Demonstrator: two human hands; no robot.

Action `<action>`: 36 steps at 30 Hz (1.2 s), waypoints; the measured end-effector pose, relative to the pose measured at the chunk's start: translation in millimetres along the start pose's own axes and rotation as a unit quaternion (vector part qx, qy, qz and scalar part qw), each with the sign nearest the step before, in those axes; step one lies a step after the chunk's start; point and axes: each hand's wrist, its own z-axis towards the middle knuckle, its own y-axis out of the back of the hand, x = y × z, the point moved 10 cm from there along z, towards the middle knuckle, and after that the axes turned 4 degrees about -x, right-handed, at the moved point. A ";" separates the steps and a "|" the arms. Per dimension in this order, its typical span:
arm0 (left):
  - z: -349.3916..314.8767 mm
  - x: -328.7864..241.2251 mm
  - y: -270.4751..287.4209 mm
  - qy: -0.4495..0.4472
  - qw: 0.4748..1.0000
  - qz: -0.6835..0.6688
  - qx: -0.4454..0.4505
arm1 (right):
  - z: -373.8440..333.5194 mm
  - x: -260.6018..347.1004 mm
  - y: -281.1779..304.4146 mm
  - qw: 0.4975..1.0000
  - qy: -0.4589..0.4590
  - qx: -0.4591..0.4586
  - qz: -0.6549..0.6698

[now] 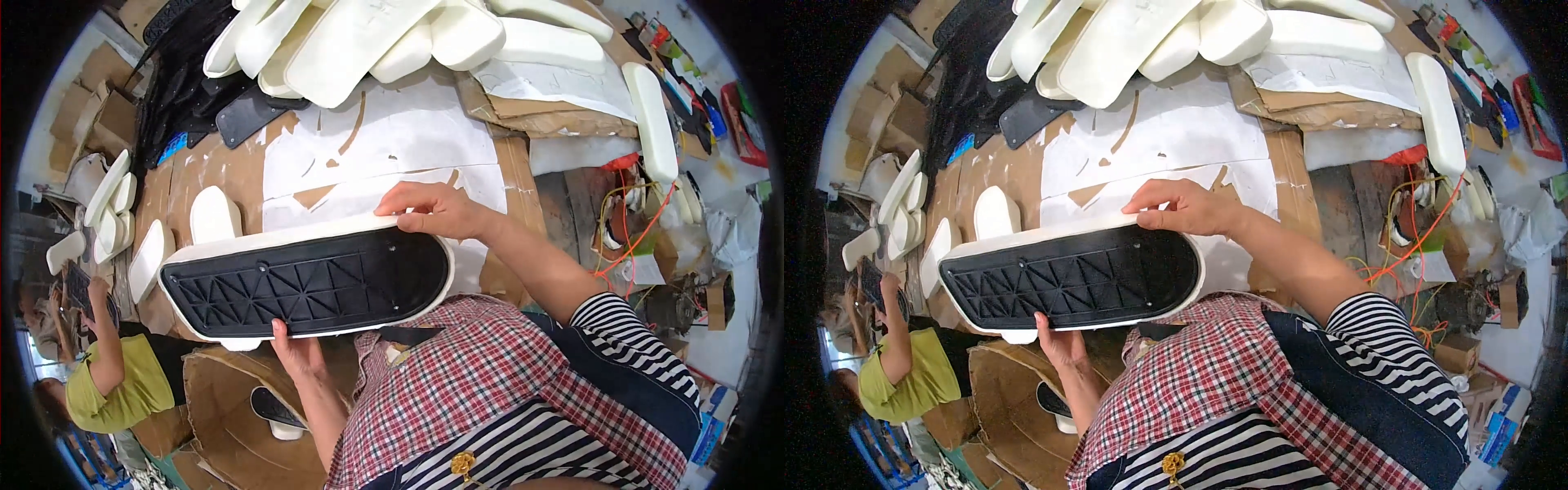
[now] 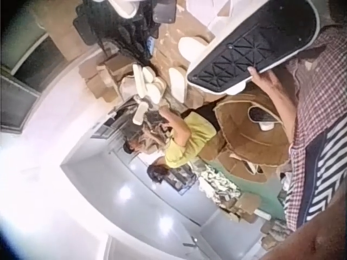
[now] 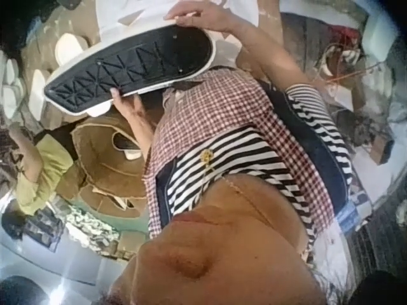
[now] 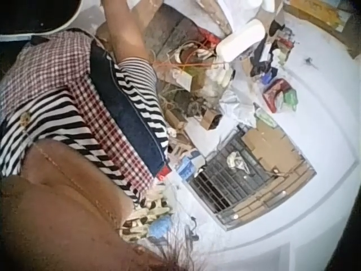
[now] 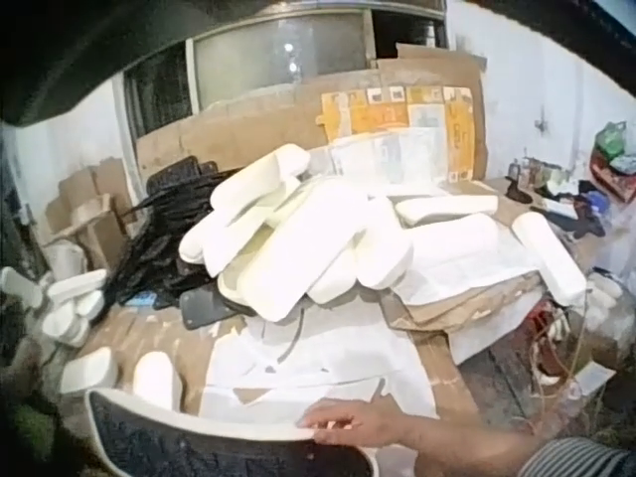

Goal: Fitting foam pads onto plastic bases and securing them with adhesive tape.

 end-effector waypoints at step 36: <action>-22.2 -145.1 -18.5 -0.211 0.969 -0.089 -0.087 | -20.1 -115.8 1.7 0.875 -0.243 -0.095 0.407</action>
